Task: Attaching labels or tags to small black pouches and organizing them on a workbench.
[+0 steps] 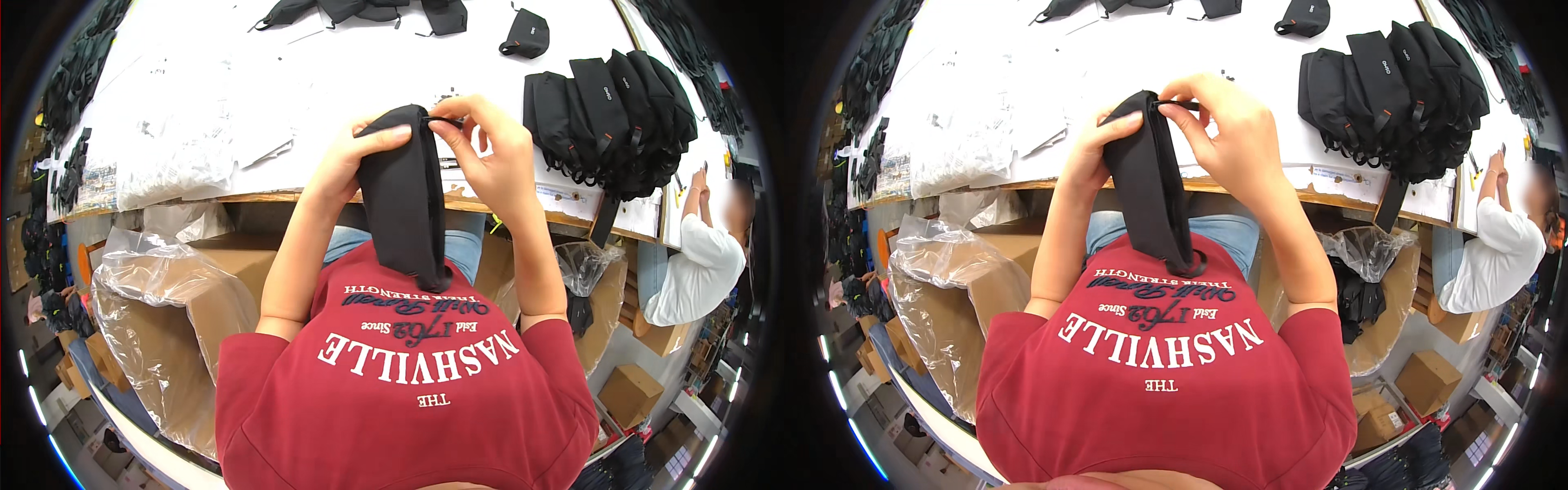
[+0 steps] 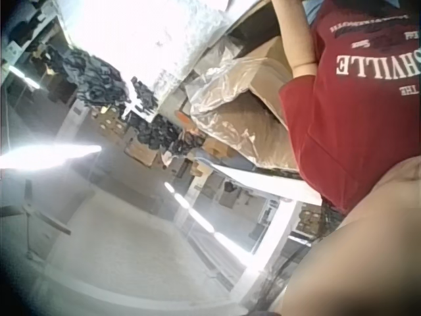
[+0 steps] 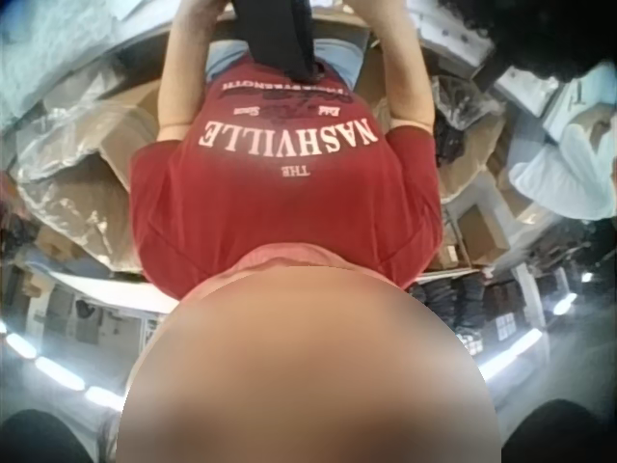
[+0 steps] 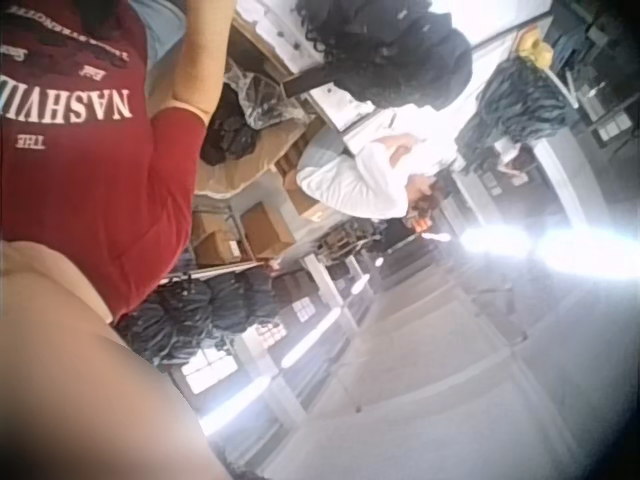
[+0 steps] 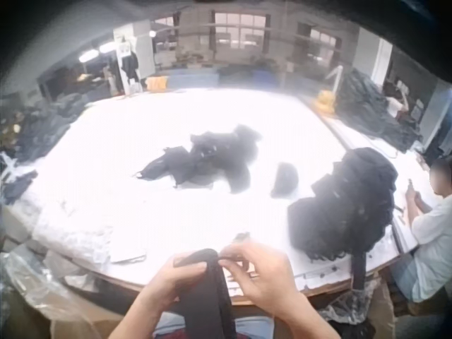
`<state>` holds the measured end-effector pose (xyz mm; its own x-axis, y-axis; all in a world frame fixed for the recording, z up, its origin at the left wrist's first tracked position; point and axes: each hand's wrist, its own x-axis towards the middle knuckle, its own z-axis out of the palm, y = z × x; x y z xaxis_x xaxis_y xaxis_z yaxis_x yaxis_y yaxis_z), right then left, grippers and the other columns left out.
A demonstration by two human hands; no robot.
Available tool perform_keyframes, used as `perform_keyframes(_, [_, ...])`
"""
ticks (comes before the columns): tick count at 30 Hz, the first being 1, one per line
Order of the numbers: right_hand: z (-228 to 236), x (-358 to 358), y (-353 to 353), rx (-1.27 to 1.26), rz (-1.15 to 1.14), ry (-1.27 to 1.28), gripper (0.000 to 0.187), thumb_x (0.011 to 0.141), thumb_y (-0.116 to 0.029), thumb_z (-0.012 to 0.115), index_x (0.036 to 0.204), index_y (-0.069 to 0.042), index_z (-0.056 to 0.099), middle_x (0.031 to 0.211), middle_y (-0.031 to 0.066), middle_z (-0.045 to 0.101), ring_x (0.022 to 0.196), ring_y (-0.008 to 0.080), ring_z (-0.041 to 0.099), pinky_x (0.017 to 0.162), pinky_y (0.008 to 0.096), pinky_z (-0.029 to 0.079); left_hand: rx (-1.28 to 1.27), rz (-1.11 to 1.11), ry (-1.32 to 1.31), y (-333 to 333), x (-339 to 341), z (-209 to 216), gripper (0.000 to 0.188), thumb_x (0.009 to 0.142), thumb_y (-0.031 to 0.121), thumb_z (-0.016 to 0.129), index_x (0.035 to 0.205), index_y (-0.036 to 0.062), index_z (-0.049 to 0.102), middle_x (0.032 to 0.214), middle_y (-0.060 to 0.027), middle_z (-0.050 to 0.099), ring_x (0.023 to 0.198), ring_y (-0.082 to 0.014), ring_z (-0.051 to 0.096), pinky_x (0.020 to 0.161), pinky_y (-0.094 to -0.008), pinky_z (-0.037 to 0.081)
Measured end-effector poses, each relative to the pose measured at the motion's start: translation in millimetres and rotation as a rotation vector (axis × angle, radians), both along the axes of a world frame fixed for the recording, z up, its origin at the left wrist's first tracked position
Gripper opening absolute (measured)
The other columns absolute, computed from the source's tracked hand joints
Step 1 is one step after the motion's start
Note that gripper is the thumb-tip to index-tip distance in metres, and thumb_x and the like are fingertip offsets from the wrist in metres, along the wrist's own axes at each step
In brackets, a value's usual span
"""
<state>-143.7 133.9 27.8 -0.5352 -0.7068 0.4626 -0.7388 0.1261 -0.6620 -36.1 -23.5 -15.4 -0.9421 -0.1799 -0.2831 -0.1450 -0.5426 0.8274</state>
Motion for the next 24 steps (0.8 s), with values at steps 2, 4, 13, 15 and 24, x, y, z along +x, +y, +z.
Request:
perform_keyframes(2, [-1,3,3,-0.016,-0.017,0.057,0.010,0.079,-0.010,0.067,0.088,-0.008,0.063,0.075,0.0026,0.062,0.059,0.0158,0.057,0.052,0.0268,0.045,0.026,0.022,-0.042,2,0,-2,0.036,0.079,0.025,0.070,0.103,-0.0004,0.063,0.086,-0.0061,0.065,0.073,-0.0112,0.062,0.068,-0.0224,0.050])
perform_keyframes(4, [-3,5,6,0.003,0.041,0.138,0.009,0.078,-0.008,0.066,0.086,-0.008,0.063,0.073,0.0026,0.061,0.057,0.0170,0.056,0.052,0.0282,0.045,0.011,0.064,-0.002,3,-1,-10,0.033,0.081,0.027,0.068,0.100,-0.0003,0.063,0.086,-0.0055,0.065,0.072,-0.0105,0.062,0.067,-0.0228,0.050])
perform_keyframes(13, [-1,29,23,0.203,0.358,-0.204,0.009,0.074,-0.008,0.068,0.082,-0.009,0.064,0.070,0.0029,0.058,0.060,0.0198,0.057,0.053,0.0287,0.044,0.284,0.344,0.128,-42,-9,-22,0.022,0.085,0.020,0.064,0.094,-0.0007,0.065,0.085,-0.0105,0.068,0.070,-0.0170,0.066,0.064,-0.0267,0.055])
perform_keyframes(15, [5,30,25,0.193,0.436,-0.242,0.010,0.073,-0.007,0.068,0.082,-0.009,0.064,0.071,0.0031,0.058,0.061,0.0200,0.057,0.054,0.0290,0.044,0.402,0.244,0.216,-60,-7,-35,0.020,0.091,0.016,0.056,0.100,-0.0001,0.063,0.089,-0.0122,0.068,0.074,-0.0196,0.068,0.066,-0.0309,0.057])
perform_keyframes(24, [2,35,29,0.277,0.543,-0.348,0.011,0.073,-0.008,0.068,0.084,-0.008,0.065,0.076,0.0034,0.060,0.067,0.0200,0.059,0.058,0.0305,0.047,0.166,0.321,0.202,-54,0,-24,0.021,0.085,0.015,0.063,0.099,0.0005,0.065,0.089,-0.0094,0.068,0.074,-0.0147,0.066,0.068,-0.0245,0.054])
